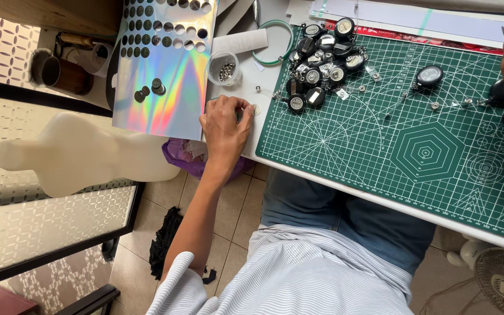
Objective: The person assembles small keychain components on a green cutting mat. They attach metal rings to black circular parts, use pliers to secure the rings, and place finished units aside. The process is repeated with multiple identical parts.
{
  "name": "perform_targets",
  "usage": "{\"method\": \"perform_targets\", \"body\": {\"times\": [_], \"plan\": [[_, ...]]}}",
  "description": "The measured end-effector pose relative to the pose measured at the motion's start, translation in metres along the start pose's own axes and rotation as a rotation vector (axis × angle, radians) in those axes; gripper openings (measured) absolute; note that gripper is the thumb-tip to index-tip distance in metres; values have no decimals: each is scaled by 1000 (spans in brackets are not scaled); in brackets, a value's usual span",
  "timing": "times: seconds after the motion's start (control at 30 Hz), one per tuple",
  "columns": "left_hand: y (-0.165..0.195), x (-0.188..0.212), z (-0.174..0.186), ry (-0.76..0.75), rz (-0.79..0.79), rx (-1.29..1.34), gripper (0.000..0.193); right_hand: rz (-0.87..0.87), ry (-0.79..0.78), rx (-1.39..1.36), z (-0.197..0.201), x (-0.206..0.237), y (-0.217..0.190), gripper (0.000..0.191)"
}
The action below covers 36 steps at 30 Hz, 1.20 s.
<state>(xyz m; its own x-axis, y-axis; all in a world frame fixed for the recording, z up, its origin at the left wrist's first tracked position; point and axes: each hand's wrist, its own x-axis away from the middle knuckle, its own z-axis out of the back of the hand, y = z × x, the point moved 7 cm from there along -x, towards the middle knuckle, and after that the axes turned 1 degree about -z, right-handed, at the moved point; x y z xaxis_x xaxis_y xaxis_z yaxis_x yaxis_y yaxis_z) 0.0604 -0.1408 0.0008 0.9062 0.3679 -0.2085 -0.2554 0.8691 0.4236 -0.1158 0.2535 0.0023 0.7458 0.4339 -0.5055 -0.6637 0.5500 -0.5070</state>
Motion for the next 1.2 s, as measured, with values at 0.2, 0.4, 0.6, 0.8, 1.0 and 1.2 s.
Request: {"method": "perform_targets", "body": {"times": [0.2, 0.4, 0.6, 0.8, 1.0, 1.2], "plan": [[6, 1, 3, 32, -51, -38, 19, -50, -19, 77, -2, 10, 15, 24], [12, 3, 8, 60, -42, -6, 31, -16, -1, 99, 0, 17, 18, 24], [23, 11, 14, 95, -216, -137, 24, 43, 74, 224, 31, 14, -21, 11], [31, 17, 17, 103, -231, -194, 11, 6, 128, 147, 46, 5, -33, 9], [51, 26, 29, 285, -236, -142, 15, 2, 116, 157, 37, 6, -16, 9], [124, 14, -28, 25, -416, 450, 13, -57, 241, 166, 56, 8, -14, 8]]}}
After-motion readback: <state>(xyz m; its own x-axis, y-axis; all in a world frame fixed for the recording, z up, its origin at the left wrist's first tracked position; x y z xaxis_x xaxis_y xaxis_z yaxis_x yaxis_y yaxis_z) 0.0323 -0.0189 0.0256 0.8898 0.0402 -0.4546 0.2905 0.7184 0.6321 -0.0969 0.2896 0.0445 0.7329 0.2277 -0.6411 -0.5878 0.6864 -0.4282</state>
